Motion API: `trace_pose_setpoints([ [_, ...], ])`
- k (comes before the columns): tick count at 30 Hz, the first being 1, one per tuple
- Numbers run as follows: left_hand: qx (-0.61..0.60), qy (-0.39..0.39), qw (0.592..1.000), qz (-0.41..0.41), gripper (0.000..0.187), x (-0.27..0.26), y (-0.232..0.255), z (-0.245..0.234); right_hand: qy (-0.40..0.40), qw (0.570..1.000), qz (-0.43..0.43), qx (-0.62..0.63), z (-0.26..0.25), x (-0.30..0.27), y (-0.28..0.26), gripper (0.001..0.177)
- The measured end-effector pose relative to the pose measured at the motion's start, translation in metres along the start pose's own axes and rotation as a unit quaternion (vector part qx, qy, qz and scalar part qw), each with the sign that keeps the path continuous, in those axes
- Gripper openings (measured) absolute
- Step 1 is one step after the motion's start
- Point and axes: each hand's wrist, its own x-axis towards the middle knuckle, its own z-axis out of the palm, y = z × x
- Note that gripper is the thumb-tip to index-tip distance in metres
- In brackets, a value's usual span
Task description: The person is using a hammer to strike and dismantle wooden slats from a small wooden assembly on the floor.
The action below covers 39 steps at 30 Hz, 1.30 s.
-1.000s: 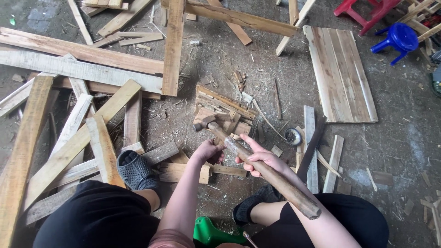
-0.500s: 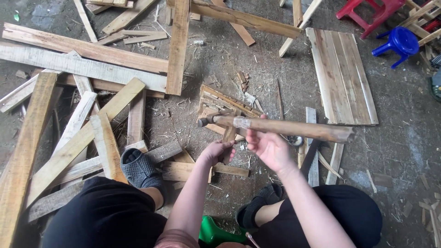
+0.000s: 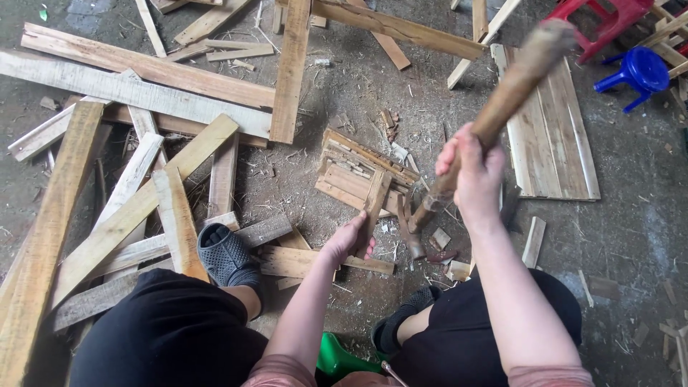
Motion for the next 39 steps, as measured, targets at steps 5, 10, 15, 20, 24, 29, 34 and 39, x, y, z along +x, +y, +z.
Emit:
trace_pose_setpoints([
  [5,-0.033,0.097,0.995,-0.006,0.075,-0.001,-0.010,0.022,0.001,0.999,0.051,-0.011,0.012,0.019,0.025,0.018],
  [10,-0.031,0.122,0.992,-0.001,0.078,-0.008,-0.012,0.040,0.065,0.995,0.081,0.010,0.032,0.042,0.039,0.029],
  [15,-0.035,0.127,0.991,0.005,0.078,0.000,-0.020,0.042,0.118,0.987,0.111,0.006,0.030,0.058,0.050,0.033],
  [20,-0.042,0.132,0.990,0.025,0.078,-0.019,-0.008,0.057,0.195,0.977,0.084,0.018,0.013,0.088,0.061,0.036],
  [24,-0.037,0.134,0.990,0.027,0.076,-0.011,-0.015,0.050,0.198,0.978,0.060,0.040,0.005,0.091,0.054,0.037],
  [29,-0.047,0.137,0.989,0.010,0.075,-0.009,-0.013,0.050,0.177,0.981,0.080,0.000,0.010,0.075,0.030,0.035],
  [34,-0.055,0.136,0.989,0.004,0.077,-0.003,-0.016,0.049,0.180,0.976,0.120,0.013,0.015,0.069,0.040,0.037],
  [39,-0.072,0.135,0.988,-0.010,0.078,-0.011,-0.014,0.058,0.204,0.970,0.127,0.040,0.013,0.072,0.054,0.037],
])
